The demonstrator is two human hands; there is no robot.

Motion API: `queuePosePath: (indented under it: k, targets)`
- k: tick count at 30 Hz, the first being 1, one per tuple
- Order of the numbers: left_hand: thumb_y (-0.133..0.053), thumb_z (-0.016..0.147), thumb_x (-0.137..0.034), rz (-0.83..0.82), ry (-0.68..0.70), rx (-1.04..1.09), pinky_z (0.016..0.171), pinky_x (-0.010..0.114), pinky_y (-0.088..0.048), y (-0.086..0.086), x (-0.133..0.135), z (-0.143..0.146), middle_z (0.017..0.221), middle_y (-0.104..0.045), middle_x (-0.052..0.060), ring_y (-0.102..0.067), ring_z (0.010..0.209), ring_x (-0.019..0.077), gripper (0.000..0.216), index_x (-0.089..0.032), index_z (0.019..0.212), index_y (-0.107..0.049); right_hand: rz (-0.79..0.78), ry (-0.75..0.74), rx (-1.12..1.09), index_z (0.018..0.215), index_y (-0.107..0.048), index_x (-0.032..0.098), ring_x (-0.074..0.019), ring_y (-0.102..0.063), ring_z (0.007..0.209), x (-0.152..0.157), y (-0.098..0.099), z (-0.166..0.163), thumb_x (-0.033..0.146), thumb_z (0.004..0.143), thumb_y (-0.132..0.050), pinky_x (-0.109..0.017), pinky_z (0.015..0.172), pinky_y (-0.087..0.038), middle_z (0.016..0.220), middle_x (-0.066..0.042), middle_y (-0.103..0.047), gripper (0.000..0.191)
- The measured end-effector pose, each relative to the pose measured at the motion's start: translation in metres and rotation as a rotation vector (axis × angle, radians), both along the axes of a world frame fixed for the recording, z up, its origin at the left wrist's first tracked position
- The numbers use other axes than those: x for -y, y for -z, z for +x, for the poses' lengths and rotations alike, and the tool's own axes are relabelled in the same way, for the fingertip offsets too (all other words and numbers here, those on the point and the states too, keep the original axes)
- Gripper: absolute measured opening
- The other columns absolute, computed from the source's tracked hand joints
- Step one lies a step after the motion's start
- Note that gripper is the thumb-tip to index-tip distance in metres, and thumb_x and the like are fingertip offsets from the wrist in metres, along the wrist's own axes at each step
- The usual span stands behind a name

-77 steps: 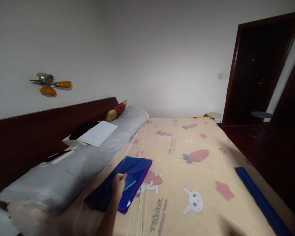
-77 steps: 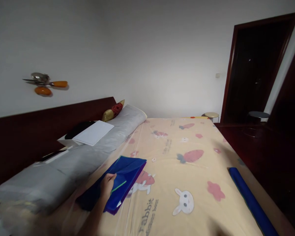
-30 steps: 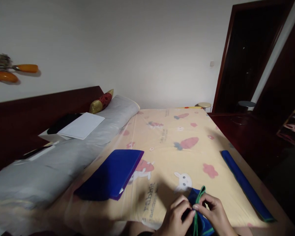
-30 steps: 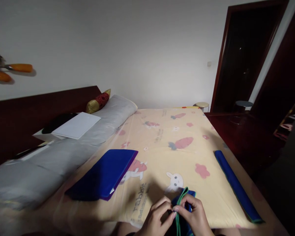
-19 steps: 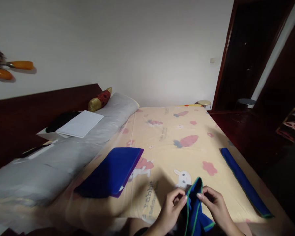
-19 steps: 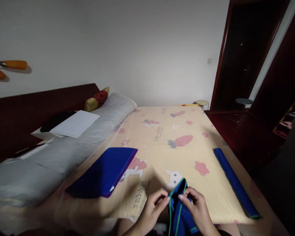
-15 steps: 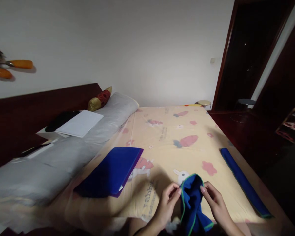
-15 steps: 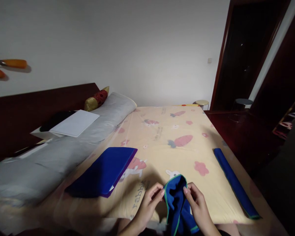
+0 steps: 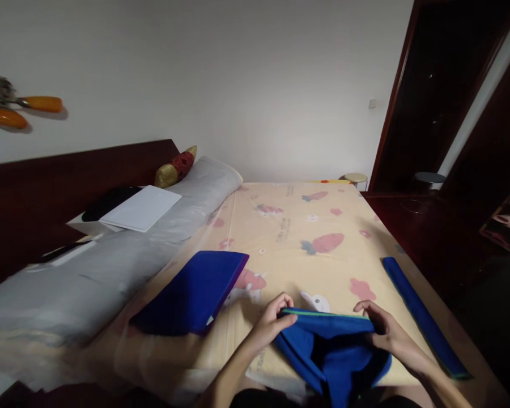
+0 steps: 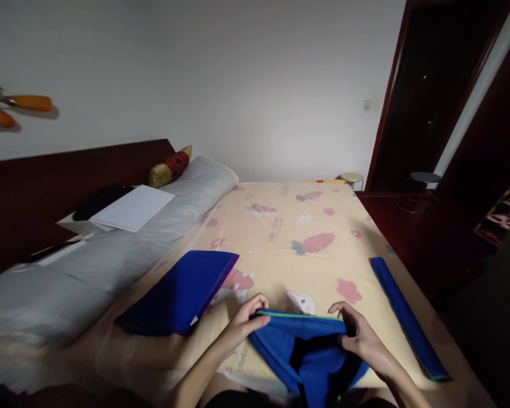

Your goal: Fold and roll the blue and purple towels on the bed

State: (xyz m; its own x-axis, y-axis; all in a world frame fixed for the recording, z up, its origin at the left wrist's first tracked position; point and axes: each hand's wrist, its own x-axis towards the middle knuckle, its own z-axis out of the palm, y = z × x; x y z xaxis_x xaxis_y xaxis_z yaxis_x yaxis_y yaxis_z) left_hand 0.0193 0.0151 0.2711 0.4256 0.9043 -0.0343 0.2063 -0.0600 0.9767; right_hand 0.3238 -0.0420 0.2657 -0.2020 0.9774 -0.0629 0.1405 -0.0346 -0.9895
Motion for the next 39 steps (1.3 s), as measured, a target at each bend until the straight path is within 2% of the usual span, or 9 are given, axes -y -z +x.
queuePosePath:
  k: [2,5,11,14,19,26,30,33,39]
  targets:
    - [-0.054,0.063,-0.011,0.09,0.068,-0.107,0.065,0.022,-0.035,-0.003,-0.002,-0.007,0.079,-0.046,-0.005,-0.044,0.073,0.0121,0.028,-0.023,0.088,-0.049,0.041,-0.048,0.125,0.099,-0.051,0.025,-0.0135,-0.045,0.072,-0.002,0.001,0.009,0.01,0.056,-0.049,-0.024,0.061,-0.035,0.078,0.006,-0.048,0.046]
    - [-0.043,0.057,-0.001,0.286,0.022,-0.301,0.077,0.024,-0.039,-0.005,-0.001,-0.01,0.088,-0.052,-0.003,-0.051,0.084,0.0141,0.042,-0.023,0.092,-0.052,0.106,-0.013,0.352,0.091,-0.053,0.023,-0.0137,-0.048,0.069,-0.005,0.007,0.016,0.01,0.053,-0.044,-0.025,0.061,-0.035,0.074,0.006,-0.051,0.042]
    - [-0.04,0.061,0.001,0.572,-0.147,-0.536,0.076,0.028,-0.043,-0.008,-0.008,-0.017,0.087,-0.054,0.0,-0.055,0.085,0.0171,0.037,-0.024,0.084,-0.054,0.268,0.165,0.708,0.079,-0.055,0.024,-0.0158,-0.054,0.067,-0.012,0.011,0.032,0.017,0.061,-0.046,-0.028,0.064,-0.039,0.073,0.003,-0.055,0.021]
    - [-0.041,0.065,0.0,0.663,-0.256,-0.566,0.072,0.027,-0.044,-0.012,-0.017,-0.033,0.082,-0.054,0.0,-0.056,0.079,0.0168,0.03,-0.024,0.078,-0.054,0.302,0.299,0.748,0.079,-0.057,0.025,-0.0171,-0.056,0.069,-0.013,0.011,0.047,0.025,0.067,-0.049,-0.029,0.066,-0.041,0.076,0.001,-0.057,0.015]
    - [-0.04,0.078,-0.008,0.783,-0.385,-0.501,0.078,0.028,-0.047,-0.019,-0.028,-0.057,0.086,-0.06,0.001,-0.059,0.085,0.0169,0.026,-0.024,0.082,-0.06,0.346,0.572,0.734,0.085,-0.06,0.025,-0.0172,-0.055,0.062,-0.009,0.009,0.064,0.044,0.074,-0.052,-0.029,0.059,-0.041,0.073,-0.001,-0.058,0.023]
    - [-0.04,0.089,-0.02,0.891,-0.605,-0.473,0.09,0.033,-0.048,-0.022,-0.023,-0.066,0.102,-0.063,0.005,-0.06,0.098,0.0198,0.029,-0.024,0.103,-0.065,0.404,0.687,0.659,0.091,-0.056,0.025,-0.0203,-0.062,0.073,-0.001,0.009,0.056,0.05,0.082,-0.047,-0.029,0.066,-0.045,0.081,-0.005,-0.064,0.028]
    - [-0.04,0.09,-0.019,1.006,-0.707,-0.448,0.092,0.033,-0.047,-0.023,-0.023,-0.068,0.104,-0.062,0.006,-0.059,0.1,0.0198,0.03,-0.022,0.107,-0.064,0.381,0.66,0.62,0.094,-0.055,0.025,-0.0196,-0.062,0.072,-0.001,0.009,0.055,0.049,0.082,-0.049,-0.028,0.065,-0.045,0.084,-0.005,-0.067,0.027]
    - [-0.041,0.09,-0.018,1.017,-0.702,-0.454,0.092,0.032,-0.046,-0.016,-0.031,-0.076,0.105,-0.062,0.006,-0.059,0.1,0.0194,0.029,-0.021,0.108,-0.063,0.348,0.526,0.57,0.091,-0.057,0.025,-0.0204,-0.062,0.078,-0.005,0.005,0.056,0.049,0.082,-0.052,-0.027,0.068,-0.045,0.088,-0.005,-0.068,0.027]
    - [-0.043,0.086,-0.019,0.882,-0.604,-0.569,0.089,0.032,-0.047,0.037,-0.056,-0.106,0.103,-0.063,0.006,-0.06,0.098,0.0205,0.028,-0.022,0.103,-0.065,0.155,0.007,0.361,0.082,-0.065,0.022,-0.0188,-0.058,0.07,-0.01,0.007,0.049,0.043,0.076,-0.064,-0.027,0.063,-0.044,0.075,-0.001,-0.066,0.022]
